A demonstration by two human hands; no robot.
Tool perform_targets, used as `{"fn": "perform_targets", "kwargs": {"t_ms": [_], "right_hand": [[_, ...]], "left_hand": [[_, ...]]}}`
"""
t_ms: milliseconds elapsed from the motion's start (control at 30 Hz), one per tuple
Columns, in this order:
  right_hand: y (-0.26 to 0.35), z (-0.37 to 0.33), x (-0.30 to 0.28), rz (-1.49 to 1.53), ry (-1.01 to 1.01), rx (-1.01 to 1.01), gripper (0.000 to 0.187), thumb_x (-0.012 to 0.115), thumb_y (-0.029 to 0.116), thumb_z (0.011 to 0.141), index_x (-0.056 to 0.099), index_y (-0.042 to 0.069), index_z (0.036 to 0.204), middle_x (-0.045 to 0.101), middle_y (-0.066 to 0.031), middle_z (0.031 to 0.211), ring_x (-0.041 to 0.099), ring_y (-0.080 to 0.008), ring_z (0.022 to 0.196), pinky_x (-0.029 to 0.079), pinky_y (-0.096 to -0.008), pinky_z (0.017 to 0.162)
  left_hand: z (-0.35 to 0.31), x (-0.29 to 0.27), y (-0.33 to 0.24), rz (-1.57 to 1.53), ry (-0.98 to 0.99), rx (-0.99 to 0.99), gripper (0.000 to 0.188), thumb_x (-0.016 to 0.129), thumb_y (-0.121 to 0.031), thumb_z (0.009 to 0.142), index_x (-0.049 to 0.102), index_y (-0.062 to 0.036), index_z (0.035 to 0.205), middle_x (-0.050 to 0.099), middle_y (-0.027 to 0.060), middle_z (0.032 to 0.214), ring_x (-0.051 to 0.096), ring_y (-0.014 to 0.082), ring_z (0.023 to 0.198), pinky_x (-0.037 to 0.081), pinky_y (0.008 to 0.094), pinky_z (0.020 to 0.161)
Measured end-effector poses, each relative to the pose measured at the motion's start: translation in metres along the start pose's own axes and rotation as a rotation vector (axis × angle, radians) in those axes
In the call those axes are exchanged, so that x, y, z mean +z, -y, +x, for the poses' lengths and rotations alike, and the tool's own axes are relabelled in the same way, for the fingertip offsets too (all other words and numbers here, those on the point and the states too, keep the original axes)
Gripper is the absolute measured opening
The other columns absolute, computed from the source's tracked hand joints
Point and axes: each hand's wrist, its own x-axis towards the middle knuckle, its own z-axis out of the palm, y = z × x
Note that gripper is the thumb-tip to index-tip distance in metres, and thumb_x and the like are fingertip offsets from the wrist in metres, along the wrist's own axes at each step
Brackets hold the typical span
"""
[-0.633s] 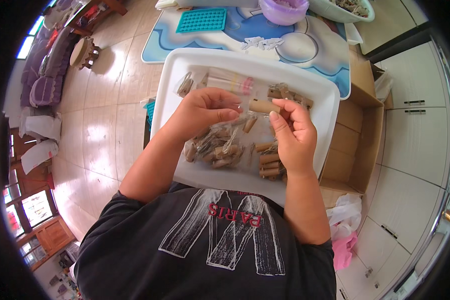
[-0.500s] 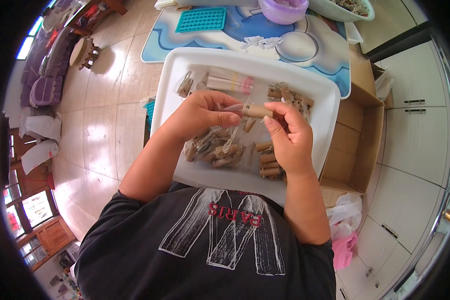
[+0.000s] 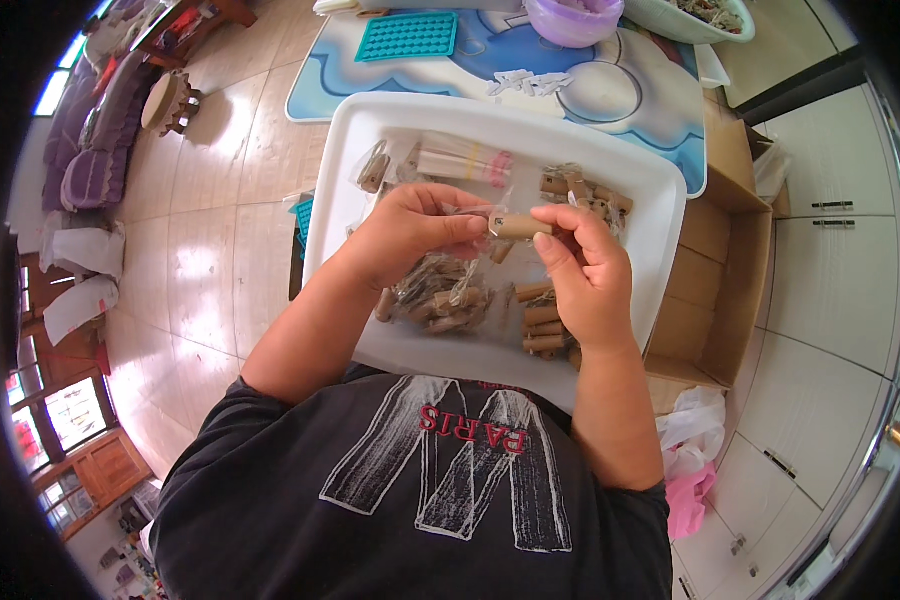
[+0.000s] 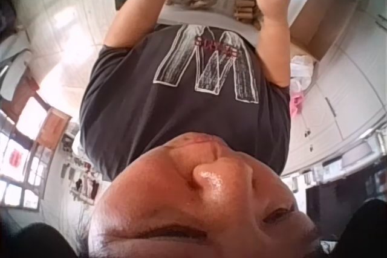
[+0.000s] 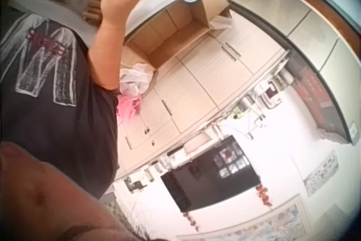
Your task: The person repeatedly picks up small cylindrical wooden corks from a white tray and places them into small clear plastic bags. They handle the corks and bags by hand, organizing them into individual packages within the tray.
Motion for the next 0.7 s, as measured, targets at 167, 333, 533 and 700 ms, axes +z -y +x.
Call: {"fn": "perform_targets", "kwargs": {"t_ms": [167,333,533,700], "right_hand": [[0.004,0.001,-0.005,0.009,-0.002,-0.03,0.018,0.057,-0.001,0.083,0.06,0.002,0.101,0.049,0.003,0.082,0.041,-0.004,0.067,0.035,-0.0168,0.059],[0.003,0.003,-0.007,-0.026,0.055,-0.065,0.018,0.056,-0.002,0.083,0.06,0.001,0.1,0.049,0.0018,0.082,0.042,-0.0051,0.067,0.036,-0.0181,0.06],[0.004,0.002,-0.006,-0.025,0.15,0.054,0.018,0.056,-0.004,0.081,0.061,0.001,0.098,0.054,-0.0009,0.086,0.05,-0.0079,0.076,0.041,-0.0204,0.068],[0.0,0.001,0.0,-0.077,0.217,0.105,0.019,0.056,-0.005,0.081,0.061,0.001,0.098,0.058,-0.0013,0.088,0.052,-0.008,0.08,0.043,-0.0212,0.071]], "left_hand": [[-0.005,-0.011,0.0,-0.281,0.285,-0.155,0.03,0.058,-0.017,0.086,0.057,0.0051,0.106,0.064,0.0123,0.092,0.064,0.0198,0.085,0.053,0.0296,0.073],[-0.001,-0.008,0.001,-0.173,0.284,-0.164,0.029,0.06,-0.015,0.084,0.058,0.0051,0.105,0.064,0.0116,0.092,0.064,0.02,0.086,0.051,0.0272,0.072],[0.002,-0.004,0.011,-0.102,0.148,-0.147,0.029,0.064,-0.016,0.082,0.059,0.0029,0.103,0.064,0.008,0.091,0.062,0.0135,0.081,0.049,0.0247,0.071],[0.002,0.004,0.005,-0.02,0.119,-0.143,0.031,0.068,-0.017,0.079,0.06,0.0015,0.102,0.064,0.006,0.089,0.06,0.0109,0.077,0.048,0.024,0.071]]}}
